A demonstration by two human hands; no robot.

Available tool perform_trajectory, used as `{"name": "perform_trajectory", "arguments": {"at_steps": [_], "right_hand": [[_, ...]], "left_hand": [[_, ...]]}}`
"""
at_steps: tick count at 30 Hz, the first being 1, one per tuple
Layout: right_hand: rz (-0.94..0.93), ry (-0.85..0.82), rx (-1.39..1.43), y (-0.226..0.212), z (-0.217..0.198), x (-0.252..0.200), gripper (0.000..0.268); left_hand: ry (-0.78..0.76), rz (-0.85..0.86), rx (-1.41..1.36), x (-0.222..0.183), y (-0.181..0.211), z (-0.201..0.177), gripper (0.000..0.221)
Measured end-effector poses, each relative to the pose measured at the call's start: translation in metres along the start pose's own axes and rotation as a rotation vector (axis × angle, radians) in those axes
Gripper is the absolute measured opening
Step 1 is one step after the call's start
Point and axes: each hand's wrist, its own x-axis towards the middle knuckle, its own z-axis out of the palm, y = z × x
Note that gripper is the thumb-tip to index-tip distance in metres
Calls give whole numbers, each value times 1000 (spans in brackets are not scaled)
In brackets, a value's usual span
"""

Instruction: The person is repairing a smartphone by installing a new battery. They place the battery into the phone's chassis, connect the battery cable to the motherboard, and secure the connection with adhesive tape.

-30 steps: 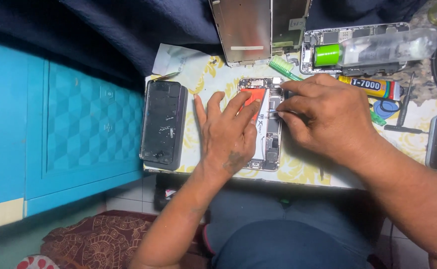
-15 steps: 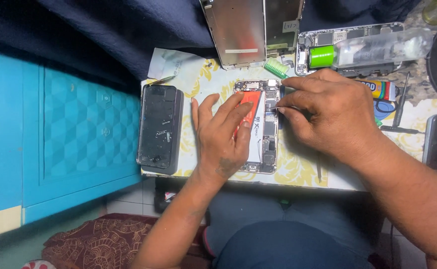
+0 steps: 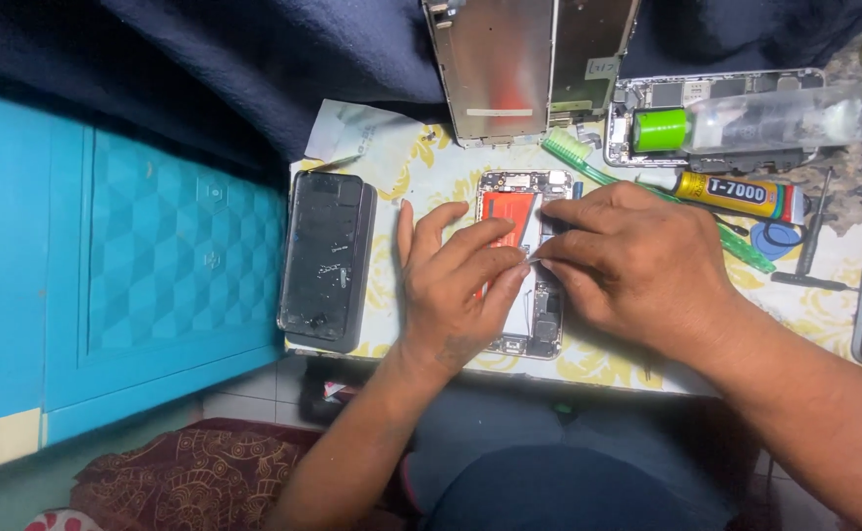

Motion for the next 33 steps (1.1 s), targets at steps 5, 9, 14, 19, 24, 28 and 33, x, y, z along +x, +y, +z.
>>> {"name": "perform_trajectory", "arguments": {"at_steps": [5, 9, 14, 19, 24, 28, 33], "right_hand": [[-20, -26, -16, 2, 5, -2, 7], [-57, -23, -68, 2, 5, -2, 15], [-79, 19, -13, 9, 8, -9, 19], [-50, 20, 21, 12, 8, -15, 21], [-61, 2, 5, 13, 9, -16, 19], [-45, 16, 5, 13, 8, -16, 19], [-59, 26, 23, 12, 6, -15, 19]], "left_hand": [[0, -23, 3, 0, -1, -4, 9], [31, -42, -8, -4, -2, -1, 8], [79, -76, 10, -9, -3, -2, 9], [94, -158, 76, -18, -10, -17, 3], [78, -298, 259, -20, -27, -34, 4], [98, -288, 266, -21, -40, -54, 6], [141, -416, 397, -24, -75, -90, 2]]}}
